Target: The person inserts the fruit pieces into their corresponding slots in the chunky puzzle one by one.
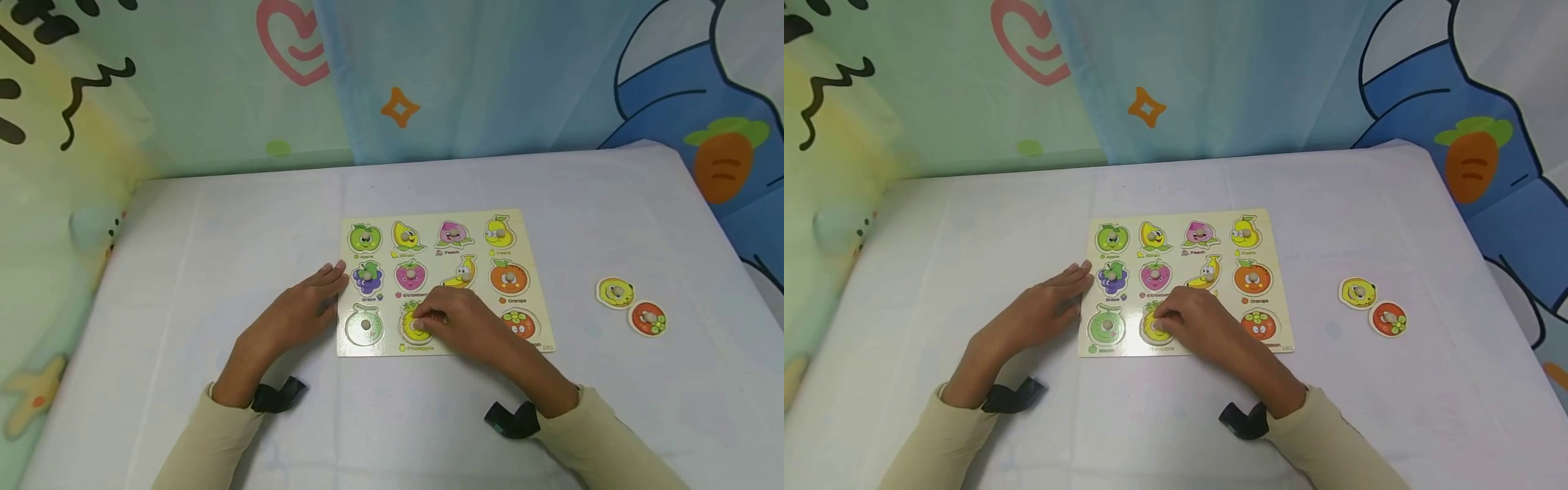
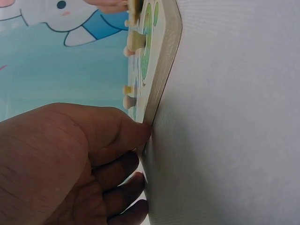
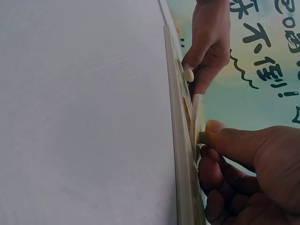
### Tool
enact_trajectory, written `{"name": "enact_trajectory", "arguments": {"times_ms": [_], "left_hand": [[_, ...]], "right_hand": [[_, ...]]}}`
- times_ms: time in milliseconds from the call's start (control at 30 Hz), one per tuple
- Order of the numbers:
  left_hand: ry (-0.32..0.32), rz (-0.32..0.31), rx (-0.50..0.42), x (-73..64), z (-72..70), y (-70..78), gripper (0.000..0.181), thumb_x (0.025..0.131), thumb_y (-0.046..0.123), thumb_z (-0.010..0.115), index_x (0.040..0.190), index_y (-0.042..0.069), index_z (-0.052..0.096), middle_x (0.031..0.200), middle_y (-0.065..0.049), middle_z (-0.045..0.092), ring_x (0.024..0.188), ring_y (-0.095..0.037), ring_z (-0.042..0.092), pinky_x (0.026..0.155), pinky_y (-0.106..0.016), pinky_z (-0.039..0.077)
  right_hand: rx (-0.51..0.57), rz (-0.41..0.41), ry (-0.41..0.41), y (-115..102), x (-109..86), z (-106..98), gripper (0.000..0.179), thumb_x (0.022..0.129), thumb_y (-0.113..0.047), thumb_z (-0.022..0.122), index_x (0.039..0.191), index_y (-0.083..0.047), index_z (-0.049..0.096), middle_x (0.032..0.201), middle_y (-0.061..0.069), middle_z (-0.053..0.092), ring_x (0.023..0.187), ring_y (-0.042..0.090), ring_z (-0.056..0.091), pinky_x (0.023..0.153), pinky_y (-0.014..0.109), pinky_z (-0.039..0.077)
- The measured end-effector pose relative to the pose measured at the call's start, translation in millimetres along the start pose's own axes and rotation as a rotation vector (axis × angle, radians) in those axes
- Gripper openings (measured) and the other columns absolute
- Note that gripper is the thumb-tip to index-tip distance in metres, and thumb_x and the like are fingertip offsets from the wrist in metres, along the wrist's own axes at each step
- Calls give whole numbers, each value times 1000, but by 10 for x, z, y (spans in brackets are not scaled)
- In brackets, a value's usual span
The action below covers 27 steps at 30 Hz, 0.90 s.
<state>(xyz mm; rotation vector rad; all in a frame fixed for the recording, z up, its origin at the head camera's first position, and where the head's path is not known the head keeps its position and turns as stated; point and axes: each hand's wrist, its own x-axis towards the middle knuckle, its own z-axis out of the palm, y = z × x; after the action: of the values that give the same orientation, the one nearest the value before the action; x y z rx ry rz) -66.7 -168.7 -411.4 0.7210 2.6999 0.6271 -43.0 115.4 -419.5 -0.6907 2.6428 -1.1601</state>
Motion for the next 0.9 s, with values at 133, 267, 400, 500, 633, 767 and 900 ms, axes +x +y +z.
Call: {"name": "enact_trajectory", "arguments": {"times_ms": [133,267,400,500,633,767,900], "left_hand": [[0,2,-5,-1,2,-3,49,94,9,61,141,1,49,152,-9,36,141,-26,31,112,-43,31],[-3,-4,-9,-4,0,0,50,94,9,61,141,1,49,153,-9,35,141,-26,30,112,-43,31],[-2,-4,-9,-7,-2,-1,50,94,9,61,141,1,49,153,-9,35,142,-26,30,112,-44,31],[-5,-5,-7,-4,2,2,50,94,10,61,141,1,49,153,-9,35,141,-26,30,112,-43,31],[-9,-12,-6,-2,1,11,50,94,10,62,142,1,48,153,-9,35,142,-26,30,112,-43,31],[-12,-19,-10,-1,-6,17,50,94,11,62,142,1,48,153,-8,34,142,-26,29,112,-44,30],[-14,-19,-11,0,-7,16,50,94,11,62,142,1,48,153,-9,34,142,-26,29,112,-44,30]], "right_hand": [[26,-4,-10,22,18,16,8,82,-6,78,89,-9,76,79,-9,64,68,7,53,58,22,48],[26,18,-12,21,35,27,8,81,-5,79,87,-9,76,78,-9,64,66,8,53,57,22,47],[19,59,-18,-1,54,30,8,80,-6,79,86,-11,76,78,-9,64,66,8,53,57,22,47],[23,85,-31,-16,59,28,7,80,-6,79,86,-10,76,78,-8,64,66,8,52,57,23,46],[14,114,-42,-38,66,27,6,81,-6,78,85,-10,76,77,-7,63,66,9,52,57,23,46],[-12,136,-44,-63,77,28,5,82,-6,77,85,-9,75,76,-7,62,67,10,51,58,24,46],[-27,142,-36,-78,77,33,5,81,-5,77,84,-8,75,75,-7,61,66,10,50,58,25,45]]}}
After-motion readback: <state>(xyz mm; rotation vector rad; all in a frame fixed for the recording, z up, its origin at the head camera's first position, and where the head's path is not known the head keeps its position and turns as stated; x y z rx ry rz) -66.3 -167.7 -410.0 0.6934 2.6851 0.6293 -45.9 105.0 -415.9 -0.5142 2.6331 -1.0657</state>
